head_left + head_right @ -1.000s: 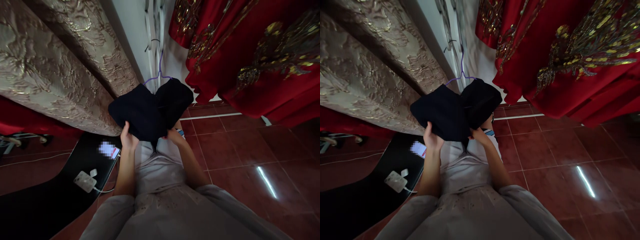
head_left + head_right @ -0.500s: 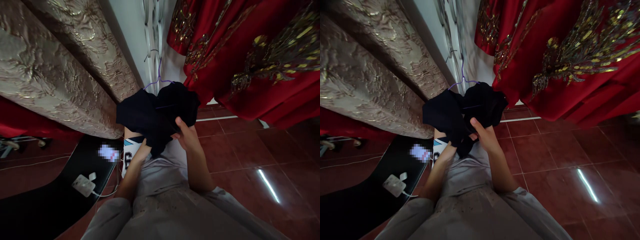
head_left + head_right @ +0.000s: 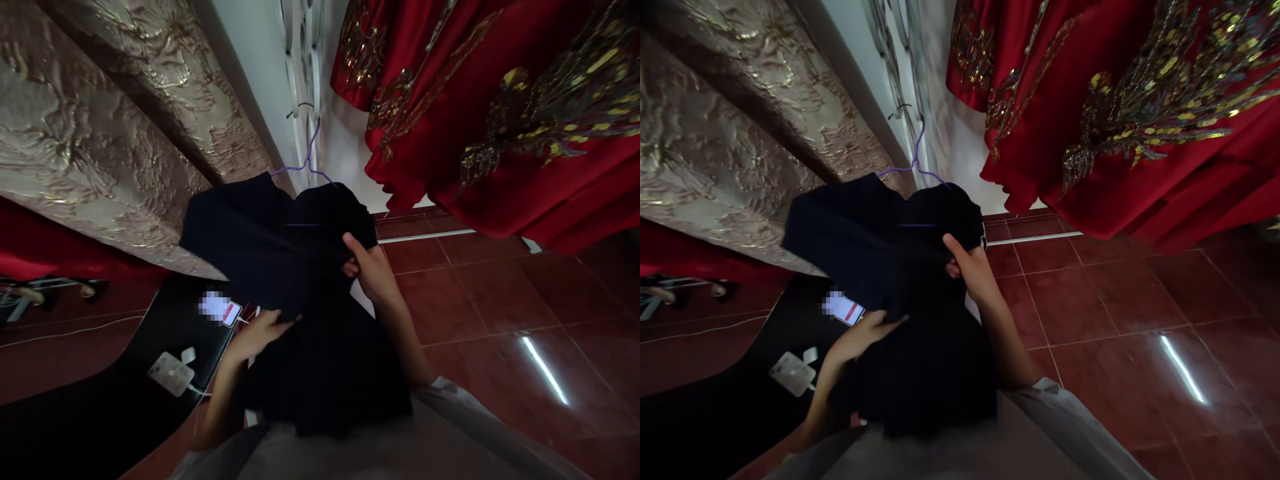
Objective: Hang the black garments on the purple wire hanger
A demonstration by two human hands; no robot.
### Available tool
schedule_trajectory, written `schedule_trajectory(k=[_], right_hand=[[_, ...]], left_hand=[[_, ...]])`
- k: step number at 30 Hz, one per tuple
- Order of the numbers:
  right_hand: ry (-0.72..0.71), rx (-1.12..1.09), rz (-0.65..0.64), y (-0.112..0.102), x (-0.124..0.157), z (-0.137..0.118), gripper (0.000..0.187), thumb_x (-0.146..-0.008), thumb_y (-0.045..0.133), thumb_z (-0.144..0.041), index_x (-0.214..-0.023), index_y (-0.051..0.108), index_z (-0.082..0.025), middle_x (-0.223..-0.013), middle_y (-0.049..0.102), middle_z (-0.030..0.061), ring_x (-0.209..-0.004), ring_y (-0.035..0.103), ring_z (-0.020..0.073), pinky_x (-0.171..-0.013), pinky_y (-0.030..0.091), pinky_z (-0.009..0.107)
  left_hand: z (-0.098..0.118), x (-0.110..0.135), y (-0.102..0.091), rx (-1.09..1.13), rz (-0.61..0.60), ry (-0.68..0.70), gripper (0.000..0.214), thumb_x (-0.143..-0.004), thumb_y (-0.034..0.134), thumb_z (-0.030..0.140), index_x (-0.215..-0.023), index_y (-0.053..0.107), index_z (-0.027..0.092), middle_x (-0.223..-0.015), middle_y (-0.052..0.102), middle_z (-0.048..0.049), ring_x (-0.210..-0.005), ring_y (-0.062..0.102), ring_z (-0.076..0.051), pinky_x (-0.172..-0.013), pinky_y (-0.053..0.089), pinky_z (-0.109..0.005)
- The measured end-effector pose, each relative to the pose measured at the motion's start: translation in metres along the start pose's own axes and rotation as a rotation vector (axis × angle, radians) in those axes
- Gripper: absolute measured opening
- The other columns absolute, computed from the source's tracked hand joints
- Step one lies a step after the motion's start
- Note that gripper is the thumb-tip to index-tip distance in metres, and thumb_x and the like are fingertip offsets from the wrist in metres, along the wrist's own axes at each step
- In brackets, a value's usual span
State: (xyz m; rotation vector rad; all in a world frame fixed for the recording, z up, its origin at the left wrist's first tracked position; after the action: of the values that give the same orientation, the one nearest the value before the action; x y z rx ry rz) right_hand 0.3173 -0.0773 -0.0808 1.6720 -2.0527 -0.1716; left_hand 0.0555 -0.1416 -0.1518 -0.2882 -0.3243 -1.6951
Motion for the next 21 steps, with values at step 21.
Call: schedule_trajectory(k=[21], right_hand=[[-0.065,0.382,-0.152,-0.001,-0.041,0.068,0.055,-0.078,0.072,-0.067,-0.067,0.066,-0.014,-0.052,0.055,-0.0005,-0.046,0.046,0.0084,-0.048,0.032,0.023]], left_hand=[[0.066,-0.087,0.075,-0.341,0.166,0.712,0.015,-0.098,0.055,0.019,-0.104,0.069,0.02,-0.097,0.07,-0.0045,-0.087,0.066,-0.017,-0.079,0.05,-0.027]])
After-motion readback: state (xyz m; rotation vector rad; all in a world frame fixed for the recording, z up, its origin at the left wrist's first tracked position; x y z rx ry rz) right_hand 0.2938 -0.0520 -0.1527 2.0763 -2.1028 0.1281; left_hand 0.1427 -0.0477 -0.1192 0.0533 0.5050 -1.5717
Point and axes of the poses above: each hand's wrist, its own x-axis away from the middle knuckle, its own y-axis out of the palm, z = x × y, the point moved 5 cm from there along -x, towards the middle knuckle
